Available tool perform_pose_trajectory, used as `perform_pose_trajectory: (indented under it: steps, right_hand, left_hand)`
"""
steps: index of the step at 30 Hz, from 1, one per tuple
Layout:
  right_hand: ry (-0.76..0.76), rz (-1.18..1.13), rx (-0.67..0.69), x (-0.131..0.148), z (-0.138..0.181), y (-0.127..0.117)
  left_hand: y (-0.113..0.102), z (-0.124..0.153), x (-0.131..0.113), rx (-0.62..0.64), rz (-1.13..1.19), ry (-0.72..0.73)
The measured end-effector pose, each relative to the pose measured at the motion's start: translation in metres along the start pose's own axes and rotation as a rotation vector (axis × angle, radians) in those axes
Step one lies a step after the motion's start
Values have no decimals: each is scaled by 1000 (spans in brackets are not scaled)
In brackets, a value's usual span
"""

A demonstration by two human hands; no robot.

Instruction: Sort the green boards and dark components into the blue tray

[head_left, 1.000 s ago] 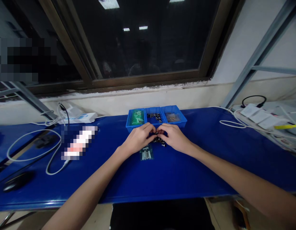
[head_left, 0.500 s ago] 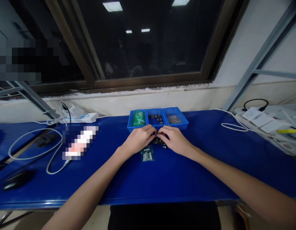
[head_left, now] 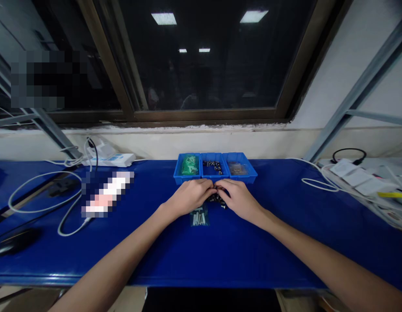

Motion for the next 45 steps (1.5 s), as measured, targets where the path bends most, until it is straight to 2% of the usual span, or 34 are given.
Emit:
perform_pose_trajectory:
  steps: [4,9,18,26,34,45]
  right_hand:
    - [11,15,26,2,0,1]
    - [34,-18,-17,3,0,-4]
    - [56,-75,-99,4,0,-15]
    - [40,-51,-87,6,0,-15]
    - [10,-27,-73,5,-1,-13]
    - [14,-92,-70,7,-1,-13]
  left_hand:
    - [-4,1,2,-26,34,-39]
    - [-9,1,0,-71,64,-24]
    - [-4,1,0,-50,104,-15]
    - [-2,0,3,-36,118,6]
    - [4,-1,0,-2,-37,52]
    - [1,1,-1,-19,-25,27]
Point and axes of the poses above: each hand's wrist, its own z-axis away from the middle knuckle, its own y-axis out of the palm, x = y × z, the point moved 9 cm from there along -z, towards the middle knuckle, and after that the axes turned 9 degrees about z, right-handed, at the moved point
